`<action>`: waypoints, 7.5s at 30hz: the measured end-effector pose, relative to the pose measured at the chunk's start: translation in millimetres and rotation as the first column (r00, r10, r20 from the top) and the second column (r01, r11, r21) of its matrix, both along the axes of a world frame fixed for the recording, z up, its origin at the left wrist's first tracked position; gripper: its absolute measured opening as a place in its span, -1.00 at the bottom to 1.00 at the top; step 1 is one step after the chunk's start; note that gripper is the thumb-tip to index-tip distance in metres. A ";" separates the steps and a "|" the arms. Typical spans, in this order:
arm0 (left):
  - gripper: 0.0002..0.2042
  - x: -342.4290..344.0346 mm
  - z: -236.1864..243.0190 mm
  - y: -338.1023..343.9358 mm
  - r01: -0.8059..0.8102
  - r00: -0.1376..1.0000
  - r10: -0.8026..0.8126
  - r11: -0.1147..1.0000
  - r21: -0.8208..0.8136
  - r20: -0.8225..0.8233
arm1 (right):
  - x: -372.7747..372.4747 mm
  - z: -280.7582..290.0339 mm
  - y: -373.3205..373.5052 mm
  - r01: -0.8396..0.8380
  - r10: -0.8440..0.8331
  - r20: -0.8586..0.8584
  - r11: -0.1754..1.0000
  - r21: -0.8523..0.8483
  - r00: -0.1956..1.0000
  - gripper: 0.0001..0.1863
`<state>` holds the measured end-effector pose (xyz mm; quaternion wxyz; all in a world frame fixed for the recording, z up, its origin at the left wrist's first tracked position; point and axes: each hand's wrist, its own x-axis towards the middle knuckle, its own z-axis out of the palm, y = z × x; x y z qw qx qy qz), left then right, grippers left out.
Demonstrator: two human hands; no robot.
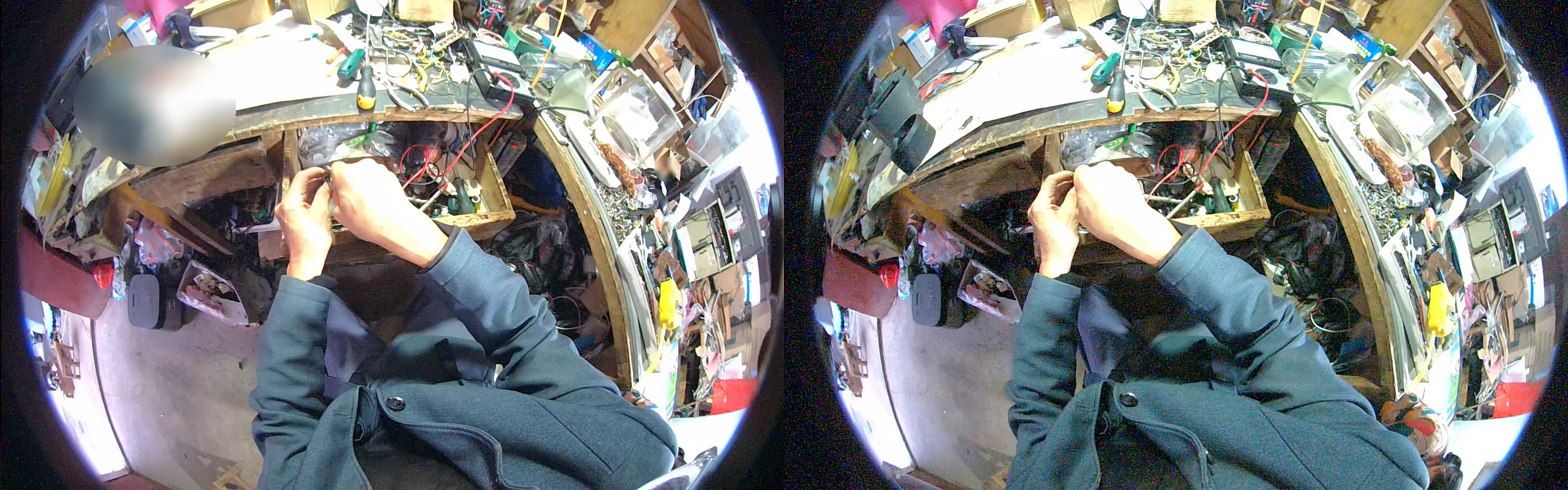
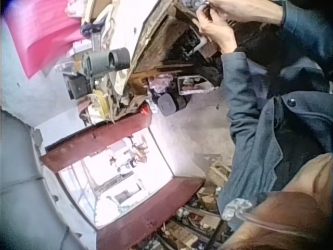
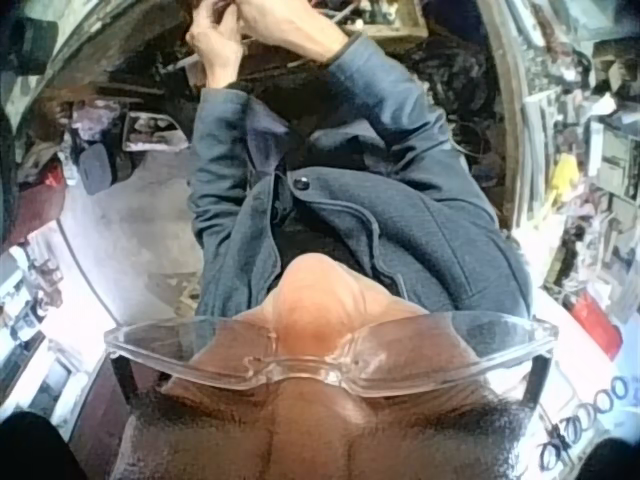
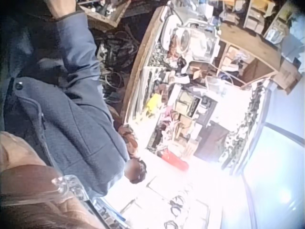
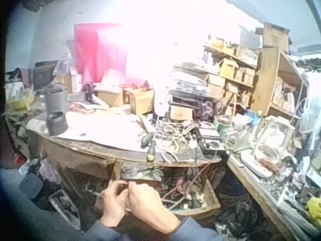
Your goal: The person works at a cluttered workbench, using a soldering iron and pliers to manipulate small electronic components and wires. They repeatedly heat and adjust connections on a small device, occasionally retrieving additional items from a drawer.
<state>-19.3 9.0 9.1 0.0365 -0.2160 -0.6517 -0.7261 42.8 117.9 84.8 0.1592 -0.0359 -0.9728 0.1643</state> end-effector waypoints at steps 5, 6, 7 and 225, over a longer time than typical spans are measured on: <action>-0.81 -3.8 -2.3 0.4 -0.054 0.998 0.051 0.996 -0.072 -0.044 | -1.3 -7.5 3.8 -0.036 0.034 -0.070 0.999 -0.039 0.997 -0.81; -0.81 -5.2 -0.6 1.3 -0.041 0.999 0.040 0.998 -0.053 -0.021 | -1.0 -10.5 4.9 -0.050 0.045 -0.118 0.998 -0.043 0.992 -0.82; -0.81 -5.9 1.2 1.2 -0.029 1.000 0.029 0.999 -0.033 0.002 | -0.9 -12.9 5.3 -0.065 0.056 -0.167 0.997 -0.046 0.984 -0.84; -0.65 145.3 -2.8 -131.7 0.246 0.791 -0.510 0.770 0.589 0.337 | 151.6 3.2 -48.5 -0.429 0.409 -0.164 0.896 -0.117 0.898 -0.82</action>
